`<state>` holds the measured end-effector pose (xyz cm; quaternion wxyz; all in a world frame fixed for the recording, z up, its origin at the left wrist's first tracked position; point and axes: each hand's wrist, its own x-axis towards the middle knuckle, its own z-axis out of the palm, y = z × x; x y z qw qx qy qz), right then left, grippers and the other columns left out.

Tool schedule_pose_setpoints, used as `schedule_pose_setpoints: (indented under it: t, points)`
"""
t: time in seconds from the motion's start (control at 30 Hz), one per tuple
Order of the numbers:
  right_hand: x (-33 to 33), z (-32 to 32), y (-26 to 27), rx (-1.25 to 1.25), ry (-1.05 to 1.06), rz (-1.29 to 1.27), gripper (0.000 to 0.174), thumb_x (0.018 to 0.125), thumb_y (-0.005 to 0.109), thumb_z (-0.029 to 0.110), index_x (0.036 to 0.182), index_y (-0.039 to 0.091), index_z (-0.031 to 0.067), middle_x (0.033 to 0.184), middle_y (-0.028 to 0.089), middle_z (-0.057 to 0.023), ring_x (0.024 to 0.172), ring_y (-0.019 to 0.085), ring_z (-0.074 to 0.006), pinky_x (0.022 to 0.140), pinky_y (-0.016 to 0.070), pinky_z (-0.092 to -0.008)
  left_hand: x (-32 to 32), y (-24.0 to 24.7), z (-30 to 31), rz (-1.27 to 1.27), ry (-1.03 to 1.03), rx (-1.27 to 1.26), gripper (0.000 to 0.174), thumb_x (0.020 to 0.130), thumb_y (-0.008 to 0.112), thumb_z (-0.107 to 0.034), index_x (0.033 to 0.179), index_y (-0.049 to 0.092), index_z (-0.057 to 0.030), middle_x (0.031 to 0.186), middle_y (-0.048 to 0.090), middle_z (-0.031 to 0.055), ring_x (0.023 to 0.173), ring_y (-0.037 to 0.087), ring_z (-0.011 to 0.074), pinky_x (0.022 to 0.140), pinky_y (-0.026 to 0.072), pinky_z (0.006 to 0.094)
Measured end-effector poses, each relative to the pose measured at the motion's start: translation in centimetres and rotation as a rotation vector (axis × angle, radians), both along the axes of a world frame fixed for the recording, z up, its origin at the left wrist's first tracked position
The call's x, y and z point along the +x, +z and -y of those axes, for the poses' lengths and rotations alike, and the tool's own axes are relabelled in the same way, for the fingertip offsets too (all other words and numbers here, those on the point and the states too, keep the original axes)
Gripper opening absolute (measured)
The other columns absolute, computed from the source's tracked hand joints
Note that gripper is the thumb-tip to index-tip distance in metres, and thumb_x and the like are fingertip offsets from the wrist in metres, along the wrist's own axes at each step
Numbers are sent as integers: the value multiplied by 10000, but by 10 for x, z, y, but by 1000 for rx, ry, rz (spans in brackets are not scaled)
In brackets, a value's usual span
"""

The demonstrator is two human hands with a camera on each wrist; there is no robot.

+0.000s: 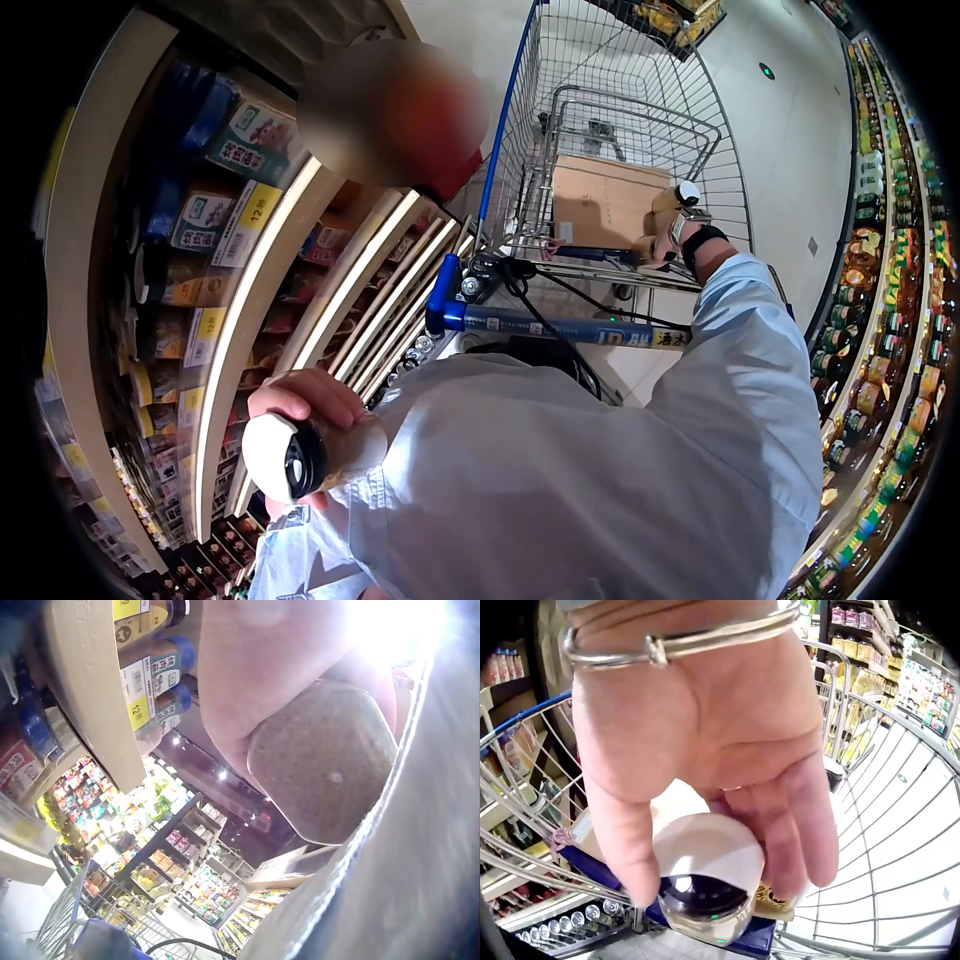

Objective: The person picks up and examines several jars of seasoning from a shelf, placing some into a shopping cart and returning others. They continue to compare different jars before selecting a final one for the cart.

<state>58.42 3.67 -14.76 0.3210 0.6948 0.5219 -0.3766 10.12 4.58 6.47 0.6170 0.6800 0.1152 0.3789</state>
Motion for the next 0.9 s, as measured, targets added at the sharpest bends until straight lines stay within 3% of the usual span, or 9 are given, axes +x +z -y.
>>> schedule_pose_setpoints:
  t: [0.07, 0.1, 0.33, 0.47, 0.6, 0.7, 0.8, 0.87, 0.9]
  points:
    - [14, 5, -13, 330, 12, -46, 511, 500, 721, 372, 855, 643, 13, 695, 630, -115, 636, 611, -240, 579, 491, -331, -1, 0, -1, -2, -28, 39, 702, 496, 824, -417, 1016, 524, -52, 822, 614, 176, 738, 627, 270, 622, 515, 324]
    - [-17, 0, 43, 299, -198, -132, 442, 535, 675, 351, 815, 633, 13, 683, 626, -134, 635, 609, -237, 587, 485, -334, -1, 2, -5, -32, -117, 140, 728, 543, 813, -383, 1073, 432, -63, 826, 560, 140, 714, 564, 253, 606, 494, 339]
    - [-22, -43, 120, 928, -177, -422, 378, 710, 540, 362, 759, 561, -12, 634, 545, -118, 583, 509, -222, 565, 415, -327, -18, 0, 1, -21, -8, -11, 734, 445, 832, -416, 996, 558, -15, 937, 584, 170, 805, 604, 250, 710, 503, 328]
    - [-92, -58, 224, 1167, -127, -777, 334, 820, 476, 319, 741, 539, 0, 631, 499, -24, 612, 446, -113, 573, 372, -263, -9, 5, -4, 68, 117, -215, 740, 449, 822, -341, 1024, 552, 39, 1282, 324, 194, 1160, 402, 271, 865, 444, 361]
    - [-182, -49, 304, 1331, -49, -872, 390, 822, 506, 361, 889, 601, -10, 769, 537, -38, 751, 497, -113, 673, 409, -249, -11, 6, -11, 134, 9, -173, 753, 452, 821, -346, 1050, 561, 30, 1406, 93, 197, 1252, 283, 315, 1005, 281, 423]
    - [-227, -53, 340, 1126, 196, -995, 339, 827, 535, 288, 1035, 566, 22, 984, 541, -14, 906, 499, -104, 801, 385, -235, -9, 16, -2, 184, -47, -132, 760, 475, 812, -373, 1091, 551, -10, 1422, 6, 191, 1257, 284, 295, 1008, 265, 386]
    - [-290, -41, 380, 914, 226, -868, 304, 826, 548, 272, 1008, 585, 31, 991, 539, -38, 914, 507, -115, 803, 393, -251, -28, 20, 6, 148, -118, -101, 737, 484, 805, -400, 1072, 561, -28, 1395, 126, 180, 1229, 301, 245, 997, 268, 371]
    - [-310, -49, 378, 900, 294, -987, 293, 834, 541, 264, 996, 591, 25, 980, 546, -45, 913, 513, -122, 794, 396, -251, -37, 29, 21, 142, -63, -112, 719, 482, 793, -446, 1037, 574, -45, 1188, 458, 138, 1168, 302, 254, 982, 234, 388]
    - [-318, -50, 381, 899, 310, -994, 293, 834, 541, 264, 996, 591, 25, 980, 546, -45, 913, 513, -122, 794, 396, -251, -46, 26, 20, 149, -99, -40, 798, 459, 831, -388, 1091, 499, -30, 1152, 476, 153, 1123, 390, 292, 956, 277, 482]
